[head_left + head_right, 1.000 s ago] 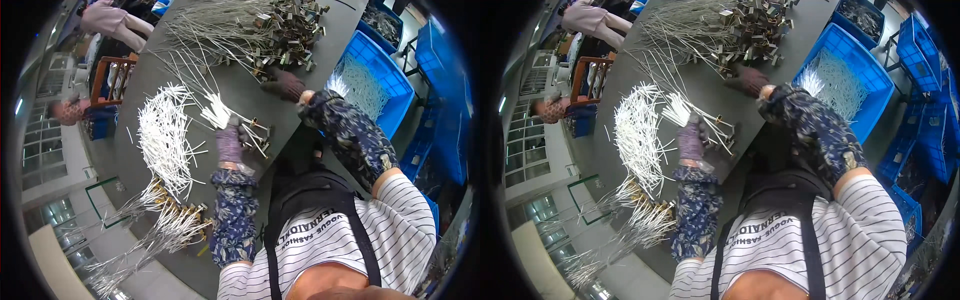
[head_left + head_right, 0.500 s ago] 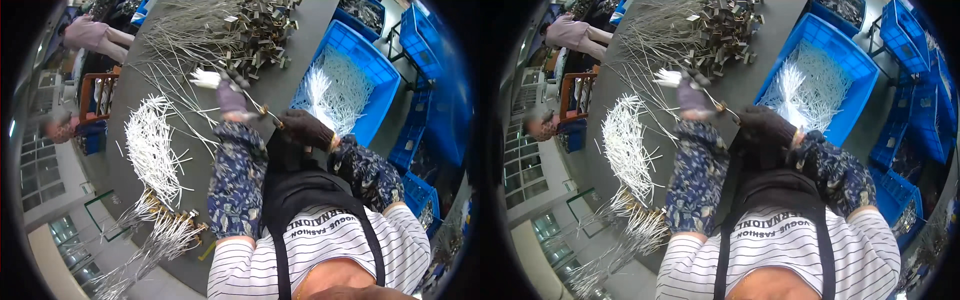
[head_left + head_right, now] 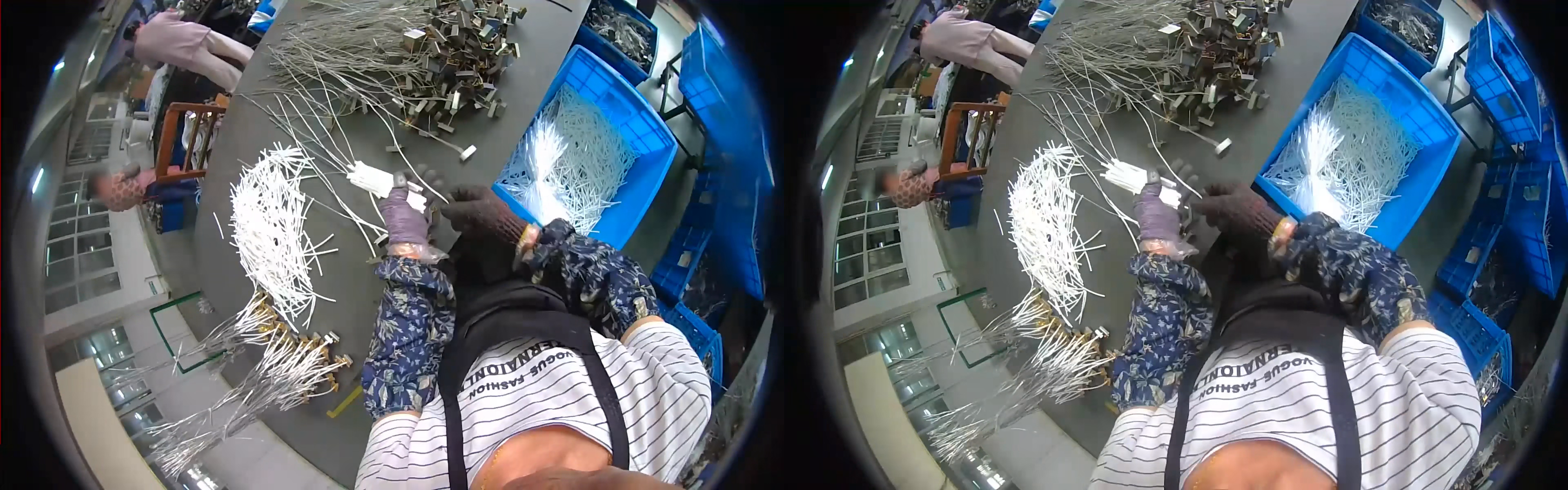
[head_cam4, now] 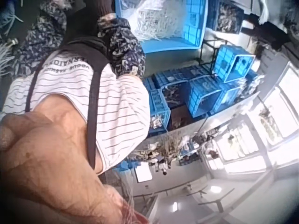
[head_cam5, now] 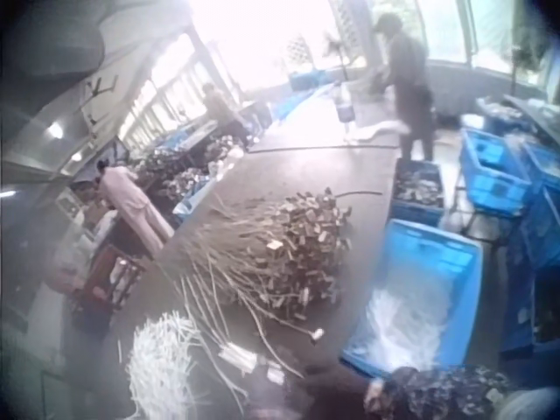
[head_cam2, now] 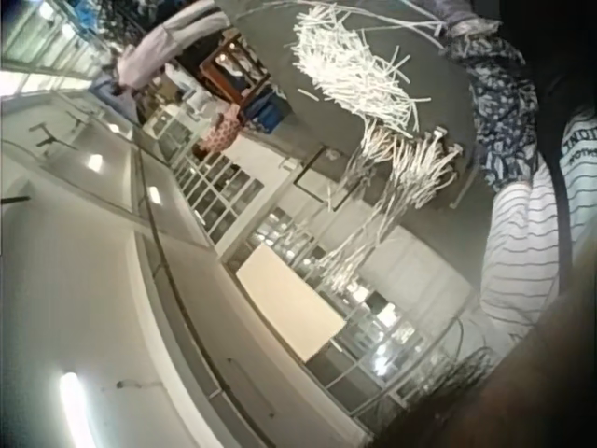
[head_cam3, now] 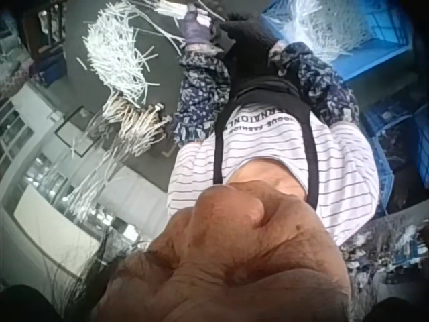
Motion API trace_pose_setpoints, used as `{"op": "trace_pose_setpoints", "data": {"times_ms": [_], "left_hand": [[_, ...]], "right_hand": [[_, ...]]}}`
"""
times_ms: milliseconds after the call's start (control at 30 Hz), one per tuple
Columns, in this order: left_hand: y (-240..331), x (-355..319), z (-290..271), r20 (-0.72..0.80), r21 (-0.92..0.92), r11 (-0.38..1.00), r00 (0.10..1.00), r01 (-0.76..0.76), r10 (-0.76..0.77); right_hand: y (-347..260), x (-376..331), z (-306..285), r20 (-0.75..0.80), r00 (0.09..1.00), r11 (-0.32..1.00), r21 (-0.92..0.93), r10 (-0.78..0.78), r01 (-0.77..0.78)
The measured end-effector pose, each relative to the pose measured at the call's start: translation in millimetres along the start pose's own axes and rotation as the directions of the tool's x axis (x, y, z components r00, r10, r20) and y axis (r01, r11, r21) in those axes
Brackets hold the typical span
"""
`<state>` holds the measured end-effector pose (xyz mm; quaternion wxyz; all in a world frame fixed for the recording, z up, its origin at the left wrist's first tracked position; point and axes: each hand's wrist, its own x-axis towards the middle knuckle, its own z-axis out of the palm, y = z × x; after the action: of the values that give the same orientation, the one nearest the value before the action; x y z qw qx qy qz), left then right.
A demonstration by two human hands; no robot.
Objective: Sorting and placing bunches of white wires into a blue bin.
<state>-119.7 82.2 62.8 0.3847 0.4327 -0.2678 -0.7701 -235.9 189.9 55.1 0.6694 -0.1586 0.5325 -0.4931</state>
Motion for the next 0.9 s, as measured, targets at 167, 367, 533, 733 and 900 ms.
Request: {"op": "trace_pose_setpoints", "data": {"times_ms": [167, 367, 533, 733, 900], "left_hand": [[9, 43, 4, -0.084, -0.001, 1.000, 0.996, 0.021, -0.021], [16, 72, 11, -0.044, -0.033, 0.999, 0.998, -0.040, 0.038], [66, 70, 20, -0.060, -0.030, 0.976, 0.975, -0.217, 0.215], [97, 73, 19, -0.054, 0.069, 0.932, 0.932, -0.355, 0.359], [65, 117, -9, 0.230, 0.071, 0.980, 0.959, -0.185, 0.164]], "right_hand": [[53, -82, -53, 0.172, 0.961, 0.880, -0.390, -0.218, 0.270], [150, -212, -176, -0.493, 0.845, 0.665, -0.563, 0.206, -0.491], [154, -227, -179, -0.516, 0.774, 0.734, -0.351, 0.367, -0.581], [151, -218, -176, -0.484, 0.815, 0.808, -0.310, 0.319, -0.501], [135, -223, -167, -0.479, 0.813, 0.763, -0.371, 0.332, -0.530]]}}
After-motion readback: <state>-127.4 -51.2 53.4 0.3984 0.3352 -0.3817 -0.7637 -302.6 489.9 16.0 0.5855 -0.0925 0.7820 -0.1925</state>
